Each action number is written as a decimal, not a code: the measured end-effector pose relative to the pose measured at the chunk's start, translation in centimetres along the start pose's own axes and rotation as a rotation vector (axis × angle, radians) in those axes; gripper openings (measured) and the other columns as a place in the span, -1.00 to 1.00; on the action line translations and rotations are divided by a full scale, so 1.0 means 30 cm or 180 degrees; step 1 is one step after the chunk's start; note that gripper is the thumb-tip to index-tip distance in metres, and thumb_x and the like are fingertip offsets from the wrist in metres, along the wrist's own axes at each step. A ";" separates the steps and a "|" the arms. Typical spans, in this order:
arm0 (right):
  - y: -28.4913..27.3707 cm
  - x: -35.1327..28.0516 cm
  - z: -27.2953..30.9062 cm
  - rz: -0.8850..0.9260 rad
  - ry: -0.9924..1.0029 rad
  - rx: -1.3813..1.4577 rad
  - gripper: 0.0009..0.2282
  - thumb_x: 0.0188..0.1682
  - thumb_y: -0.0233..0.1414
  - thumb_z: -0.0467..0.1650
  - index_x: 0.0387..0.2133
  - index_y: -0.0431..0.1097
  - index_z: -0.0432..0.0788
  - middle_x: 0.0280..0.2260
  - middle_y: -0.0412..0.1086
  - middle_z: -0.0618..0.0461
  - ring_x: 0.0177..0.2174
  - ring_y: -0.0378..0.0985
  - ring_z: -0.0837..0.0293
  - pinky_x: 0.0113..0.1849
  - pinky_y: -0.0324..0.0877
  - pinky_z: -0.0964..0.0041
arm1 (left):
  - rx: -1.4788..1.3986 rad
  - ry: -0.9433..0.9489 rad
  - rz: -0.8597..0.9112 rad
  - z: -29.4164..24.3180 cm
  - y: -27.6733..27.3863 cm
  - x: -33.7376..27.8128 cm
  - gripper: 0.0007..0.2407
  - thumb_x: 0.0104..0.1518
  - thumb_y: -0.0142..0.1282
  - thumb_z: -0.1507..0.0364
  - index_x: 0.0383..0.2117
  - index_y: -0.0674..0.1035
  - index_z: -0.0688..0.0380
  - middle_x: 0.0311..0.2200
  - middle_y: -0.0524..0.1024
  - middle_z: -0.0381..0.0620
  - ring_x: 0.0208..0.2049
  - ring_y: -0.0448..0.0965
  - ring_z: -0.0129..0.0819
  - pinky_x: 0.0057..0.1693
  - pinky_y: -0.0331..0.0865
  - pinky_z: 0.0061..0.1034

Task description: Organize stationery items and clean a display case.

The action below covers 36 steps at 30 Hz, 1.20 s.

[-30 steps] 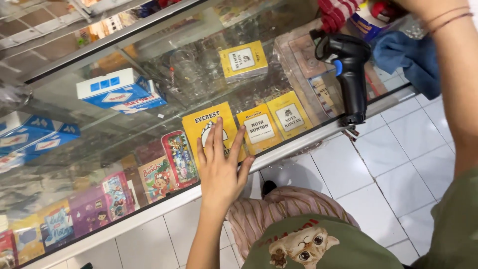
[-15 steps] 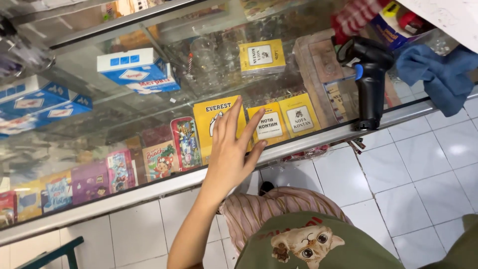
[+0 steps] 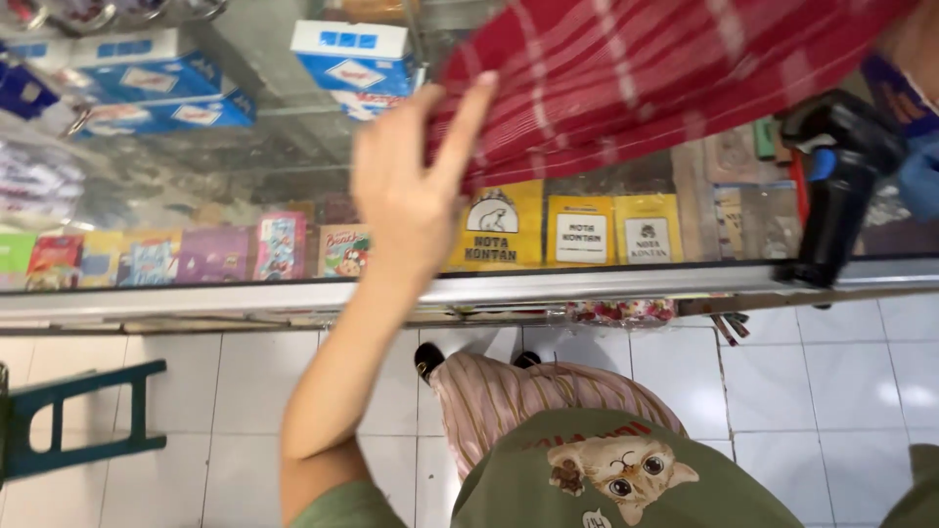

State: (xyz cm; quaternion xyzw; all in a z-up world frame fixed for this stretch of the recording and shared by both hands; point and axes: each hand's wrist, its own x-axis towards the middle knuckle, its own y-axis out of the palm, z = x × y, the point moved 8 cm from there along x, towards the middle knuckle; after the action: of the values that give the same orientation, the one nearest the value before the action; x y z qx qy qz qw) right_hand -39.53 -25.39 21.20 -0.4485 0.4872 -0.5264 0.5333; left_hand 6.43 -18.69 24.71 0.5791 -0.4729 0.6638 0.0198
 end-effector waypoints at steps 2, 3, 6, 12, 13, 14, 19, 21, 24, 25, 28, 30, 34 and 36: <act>0.014 -0.026 0.161 0.0152 -0.0036 0.0040 -0.64 -0.03 0.24 -0.27 -0.13 0.38 -0.29 -0.20 0.49 -0.14 -0.34 0.65 -0.02 -0.25 0.58 0.05 | 0.0352 0.0122 0.0232 0.079 -0.079 -0.031 -0.51 0.17 0.26 0.55 0.30 0.55 -0.06 0.06 0.49 0.02 0.08 0.49 -0.09 0.21 0.31 -0.09; 0.022 -0.058 0.227 0.0228 -0.0051 0.0059 -0.64 -0.03 0.24 -0.27 -0.13 0.37 -0.29 -0.20 0.49 -0.14 -0.35 0.65 -0.02 -0.25 0.58 0.05 | 0.0657 0.0280 0.0466 0.112 -0.109 -0.049 -0.56 0.24 0.26 0.49 0.29 0.60 -0.07 0.09 0.48 -0.01 0.14 0.46 -0.07 0.30 0.29 0.00; -0.021 -0.186 0.576 0.0413 -0.0067 0.0130 -0.62 -0.05 0.25 -0.27 -0.13 0.37 -0.29 -0.20 0.49 -0.14 -0.36 0.66 -0.02 -0.26 0.59 0.04 | 0.0017 -0.0080 0.1982 0.203 -0.105 -0.141 -0.38 -0.23 0.29 0.00 0.04 0.60 -0.07 0.18 0.36 0.17 0.19 0.30 0.17 0.19 -0.06 0.39; 0.203 -0.310 0.945 -0.0281 -0.2588 0.0205 -0.39 -0.11 0.06 -0.21 0.29 0.13 0.09 0.29 0.01 -0.33 0.27 -0.01 -0.39 0.17 0.07 -0.48 | -0.0152 0.0139 0.2369 0.247 0.080 -0.292 -0.38 0.09 0.08 -0.08 0.32 0.32 -0.29 0.42 0.03 -0.01 0.41 -0.02 0.07 0.26 -0.35 0.54; 0.242 -0.306 0.976 -0.0272 -0.2584 0.0218 -0.39 -0.11 0.06 -0.21 0.29 0.13 0.09 0.29 0.01 -0.33 0.27 -0.01 -0.39 0.17 0.07 -0.48 | -0.0154 0.0137 0.2385 0.250 0.097 -0.309 -0.38 0.09 0.08 -0.08 0.32 0.32 -0.29 0.42 0.03 -0.01 0.41 -0.02 0.07 0.26 -0.35 0.54; 0.313 -0.287 0.998 -0.0013 -0.2419 -0.0226 -0.37 -0.08 0.00 -0.14 0.33 0.05 0.20 0.35 -0.12 -0.27 0.30 -0.15 -0.43 0.09 -0.06 -0.64 | -0.0264 0.0055 0.2558 0.261 0.127 -0.328 -0.37 0.10 0.04 -0.10 0.34 0.27 -0.35 0.44 0.00 -0.09 0.43 -0.06 0.03 0.28 -0.37 0.53; 0.480 -0.125 1.001 0.0360 -0.1979 -0.0427 -0.39 -0.02 -0.16 -0.02 0.35 -0.06 0.28 0.41 -0.32 -0.13 0.34 -0.40 -0.43 -0.01 -0.27 -0.87 | -0.0336 -0.0247 0.2866 0.334 0.225 -0.306 -0.43 0.15 -0.04 -0.07 0.35 0.22 -0.47 0.46 -0.06 -0.22 0.45 -0.13 -0.01 0.28 -0.41 0.50; 0.493 -0.026 0.999 0.0319 -0.1952 -0.0451 -0.40 0.00 -0.16 -0.01 0.34 -0.06 0.26 0.40 -0.28 -0.13 0.33 -0.42 -0.41 0.00 -0.29 -0.83 | -0.0089 -0.0232 0.2641 0.393 0.288 -0.279 -0.55 0.34 -0.19 0.06 0.39 0.21 -0.52 0.48 -0.06 -0.30 0.48 -0.15 -0.08 0.34 -0.43 0.48; 0.474 0.145 1.002 0.0120 -0.1872 -0.0306 -0.40 0.03 -0.18 -0.04 0.37 -0.05 0.20 0.41 -0.22 -0.10 0.34 -0.37 -0.32 0.07 -0.29 -0.80 | -0.0086 -0.0390 0.2921 0.470 0.425 -0.178 -0.59 0.35 -0.31 0.09 0.36 0.17 -0.58 0.46 -0.10 -0.38 0.46 -0.20 -0.15 0.34 -0.48 0.46; 0.462 0.195 1.010 0.0117 -0.1862 -0.0304 -0.40 0.03 -0.18 -0.04 0.37 -0.05 0.20 0.41 -0.22 -0.10 0.34 -0.37 -0.32 0.07 -0.29 -0.80 | -0.0087 -0.0379 0.2922 0.495 0.466 -0.144 -0.59 0.35 -0.31 0.09 0.36 0.17 -0.58 0.46 -0.10 -0.38 0.46 -0.20 -0.15 0.34 -0.48 0.46; 0.453 0.354 1.004 -0.0002 -0.1696 -0.0043 -0.42 0.04 -0.13 -0.13 0.38 0.01 0.12 0.42 -0.16 -0.10 0.37 -0.33 -0.30 0.11 -0.28 -0.77 | -0.0106 -0.0454 0.2939 0.571 0.597 -0.061 -0.57 0.34 -0.32 0.09 0.37 0.15 -0.54 0.48 -0.12 -0.38 0.48 -0.21 -0.18 0.34 -0.45 0.46; 0.473 0.472 0.977 -0.0312 -0.1687 0.0076 -0.41 0.01 -0.08 -0.25 0.39 0.08 0.06 0.45 -0.13 -0.08 0.39 -0.28 -0.29 0.16 -0.32 -0.75 | 0.0003 -0.0576 0.2793 0.634 0.688 0.001 -0.56 0.35 -0.31 0.07 0.38 0.13 -0.51 0.48 -0.14 -0.40 0.48 -0.23 -0.17 0.35 -0.44 0.46; 0.469 0.628 0.962 -0.0673 -0.1675 0.0058 -0.38 -0.03 -0.04 -0.29 0.40 0.13 0.06 0.44 -0.06 -0.09 0.39 -0.21 -0.30 0.18 -0.29 -0.70 | 0.0123 -0.0700 0.2718 0.708 0.801 0.103 -0.56 0.35 -0.27 0.08 0.38 0.15 -0.51 0.48 -0.11 -0.35 0.49 -0.21 -0.16 0.35 -0.41 0.47; 0.480 0.686 0.935 -0.0682 -0.1506 0.0058 -0.40 -0.01 -0.03 -0.30 0.40 0.14 0.07 0.44 -0.01 -0.07 0.37 -0.11 -0.29 0.15 -0.25 -0.73 | 0.0200 -0.0842 0.2666 0.740 0.855 0.144 -0.55 0.34 -0.26 0.10 0.40 0.13 -0.46 0.46 -0.07 -0.28 0.48 -0.19 -0.13 0.33 -0.39 0.52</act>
State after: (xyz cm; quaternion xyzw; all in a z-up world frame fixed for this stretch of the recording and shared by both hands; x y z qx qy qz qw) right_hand -10.51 -46.27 9.39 -0.6034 0.2938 -0.4647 0.5776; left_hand 6.95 -49.53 9.97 0.4177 -0.6449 0.5487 -0.3293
